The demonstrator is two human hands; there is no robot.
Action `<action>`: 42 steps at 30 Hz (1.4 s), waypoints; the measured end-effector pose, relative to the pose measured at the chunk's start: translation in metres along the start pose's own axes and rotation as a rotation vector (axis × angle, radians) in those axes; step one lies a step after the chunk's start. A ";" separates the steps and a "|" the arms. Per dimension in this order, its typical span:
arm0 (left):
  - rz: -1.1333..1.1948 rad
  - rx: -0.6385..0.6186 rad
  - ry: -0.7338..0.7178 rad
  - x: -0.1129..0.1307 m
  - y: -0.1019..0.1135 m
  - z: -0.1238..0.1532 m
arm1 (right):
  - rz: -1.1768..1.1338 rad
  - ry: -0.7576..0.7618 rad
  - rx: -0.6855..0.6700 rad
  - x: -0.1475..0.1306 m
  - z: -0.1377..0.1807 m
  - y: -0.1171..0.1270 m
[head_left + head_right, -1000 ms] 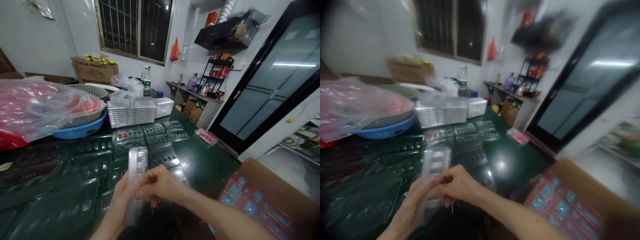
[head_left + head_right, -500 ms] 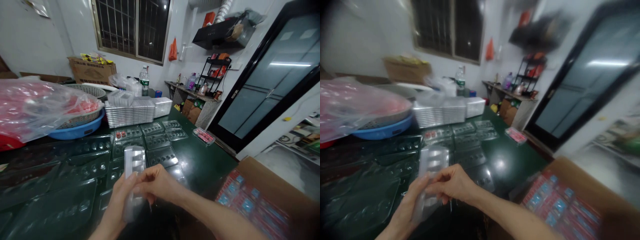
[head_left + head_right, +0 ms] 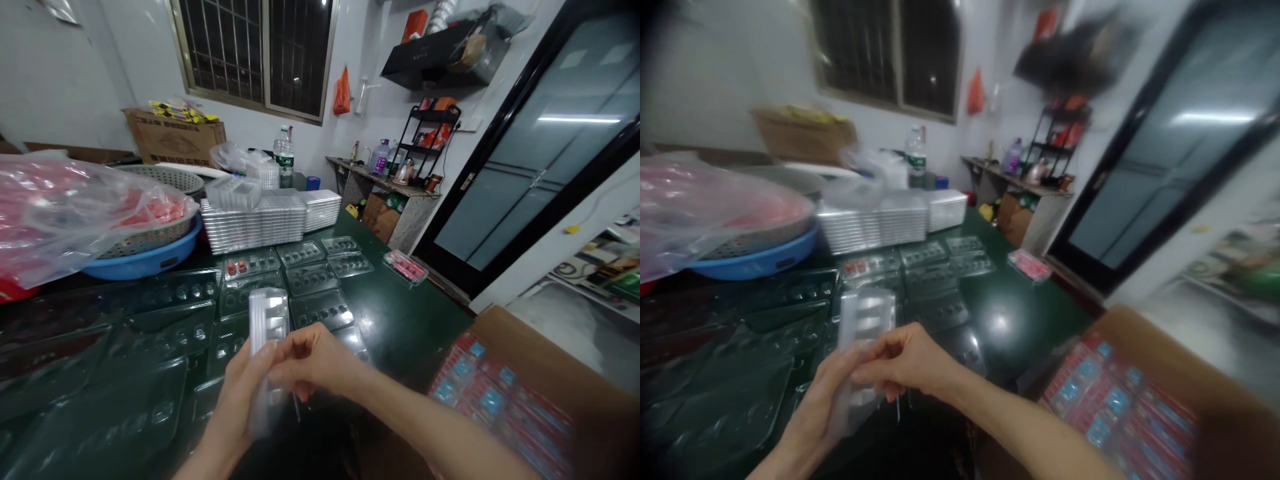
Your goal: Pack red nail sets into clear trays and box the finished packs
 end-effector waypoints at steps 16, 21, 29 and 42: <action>0.042 -0.010 -0.009 -0.005 0.000 0.005 | -0.055 0.033 0.024 0.000 0.004 -0.004; -0.039 -0.001 -0.104 -0.003 0.005 0.003 | -0.002 0.029 0.048 -0.008 0.009 -0.005; -0.062 0.056 -0.118 -0.002 0.007 0.000 | -0.038 0.020 0.092 -0.012 0.009 -0.013; 0.322 0.157 0.137 -0.032 0.026 0.003 | -0.047 0.109 0.106 -0.012 0.022 -0.022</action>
Point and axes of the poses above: each hand's wrist, its own z-axis away from the middle knuckle, its own y-axis out of the back of the hand, x = y × z, the point moved 6 cm from there along -z, towards the middle knuckle, and after that the axes turned 2 degrees about -y, right-handed, at the moved point
